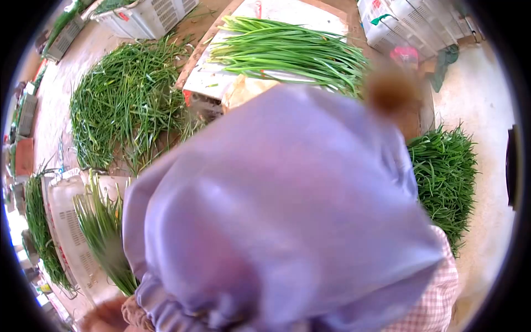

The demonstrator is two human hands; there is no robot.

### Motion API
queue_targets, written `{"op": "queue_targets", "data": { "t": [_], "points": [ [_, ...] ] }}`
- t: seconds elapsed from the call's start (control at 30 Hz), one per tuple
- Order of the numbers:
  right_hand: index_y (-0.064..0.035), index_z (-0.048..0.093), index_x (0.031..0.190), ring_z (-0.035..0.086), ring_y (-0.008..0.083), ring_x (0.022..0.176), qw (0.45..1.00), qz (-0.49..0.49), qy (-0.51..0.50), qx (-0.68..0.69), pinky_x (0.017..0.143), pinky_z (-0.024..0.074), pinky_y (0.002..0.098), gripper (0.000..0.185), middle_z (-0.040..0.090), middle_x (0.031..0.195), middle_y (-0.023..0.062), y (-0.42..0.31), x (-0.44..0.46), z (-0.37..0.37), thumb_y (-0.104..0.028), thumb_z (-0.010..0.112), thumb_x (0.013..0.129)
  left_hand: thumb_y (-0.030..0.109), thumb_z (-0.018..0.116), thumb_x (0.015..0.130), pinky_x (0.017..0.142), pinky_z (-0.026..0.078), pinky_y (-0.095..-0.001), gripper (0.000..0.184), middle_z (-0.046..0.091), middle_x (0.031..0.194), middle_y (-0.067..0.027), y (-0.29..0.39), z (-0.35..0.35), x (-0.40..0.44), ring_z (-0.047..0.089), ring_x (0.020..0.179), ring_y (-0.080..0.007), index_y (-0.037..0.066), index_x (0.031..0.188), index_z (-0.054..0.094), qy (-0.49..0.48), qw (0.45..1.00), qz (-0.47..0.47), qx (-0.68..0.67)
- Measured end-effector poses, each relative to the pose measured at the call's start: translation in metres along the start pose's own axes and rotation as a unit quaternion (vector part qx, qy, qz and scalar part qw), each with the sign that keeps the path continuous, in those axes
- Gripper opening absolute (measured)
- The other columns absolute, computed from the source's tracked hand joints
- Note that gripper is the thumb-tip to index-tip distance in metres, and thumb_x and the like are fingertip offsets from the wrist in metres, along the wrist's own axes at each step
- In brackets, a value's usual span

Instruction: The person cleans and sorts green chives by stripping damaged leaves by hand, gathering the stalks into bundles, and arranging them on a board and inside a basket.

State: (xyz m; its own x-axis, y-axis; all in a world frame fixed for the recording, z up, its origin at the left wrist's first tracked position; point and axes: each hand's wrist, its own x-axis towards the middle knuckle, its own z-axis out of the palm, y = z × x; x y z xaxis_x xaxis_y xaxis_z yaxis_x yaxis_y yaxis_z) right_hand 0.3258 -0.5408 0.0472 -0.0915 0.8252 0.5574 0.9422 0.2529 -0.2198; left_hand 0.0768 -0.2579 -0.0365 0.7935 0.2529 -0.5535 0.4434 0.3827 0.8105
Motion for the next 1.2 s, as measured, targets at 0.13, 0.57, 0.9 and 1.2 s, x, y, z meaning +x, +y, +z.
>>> {"op": "queue_targets", "data": {
  "t": [0.13,0.57,0.9,1.2],
  "points": [
    [-0.0060,0.062,0.102,0.058,0.0214,0.094,0.999,0.001,0.027,0.030,0.084,0.0468,0.0358,0.022,0.061,0.103,0.0104,0.013,-0.013,0.006,-0.021,0.052,0.089,0.012,0.062,0.081,0.043,0.037,-0.0240,0.037,0.056,0.095,-0.0062,0.010,0.013,0.022,0.041,0.047,-0.0081,0.000,0.111,0.044,-0.028,0.999,0.015,-0.001],
    [-0.0008,0.066,0.087,0.059,0.0098,0.070,0.688,0.594,0.416,-0.036,0.066,0.0489,0.0240,0.010,0.067,0.076,0.0035,0.197,-0.300,-0.072,-0.008,0.060,0.084,0.009,0.051,0.090,0.051,0.035,-0.0213,0.020,0.044,0.073,0.0013,0.112,0.141,0.129,0.036,0.055,-0.0049,0.003,0.108,0.047,-0.023,0.978,0.164,-0.130],
    [0.0009,0.066,0.087,0.059,0.0164,0.065,0.703,0.673,0.219,-0.064,0.062,0.0470,0.0310,0.020,0.063,0.070,0.0091,0.215,-0.294,-0.081,-0.017,0.068,0.078,0.003,0.052,0.088,0.053,0.039,-0.0209,0.029,0.055,0.095,-0.0034,0.141,0.305,0.240,0.039,0.057,-0.0046,-0.003,0.115,0.046,-0.107,0.975,0.181,-0.073],
    [-0.0010,0.065,0.085,0.050,0.0128,0.054,0.673,0.707,0.204,-0.069,0.052,0.0411,0.0292,0.022,0.056,0.061,0.0046,0.231,-0.290,-0.077,-0.022,0.067,0.082,-0.004,0.057,0.078,0.051,0.045,-0.0257,0.027,0.063,0.096,-0.0121,0.124,0.364,0.301,0.053,0.060,-0.0123,-0.002,0.105,0.056,-0.173,0.966,0.184,-0.053]
  ]
}}
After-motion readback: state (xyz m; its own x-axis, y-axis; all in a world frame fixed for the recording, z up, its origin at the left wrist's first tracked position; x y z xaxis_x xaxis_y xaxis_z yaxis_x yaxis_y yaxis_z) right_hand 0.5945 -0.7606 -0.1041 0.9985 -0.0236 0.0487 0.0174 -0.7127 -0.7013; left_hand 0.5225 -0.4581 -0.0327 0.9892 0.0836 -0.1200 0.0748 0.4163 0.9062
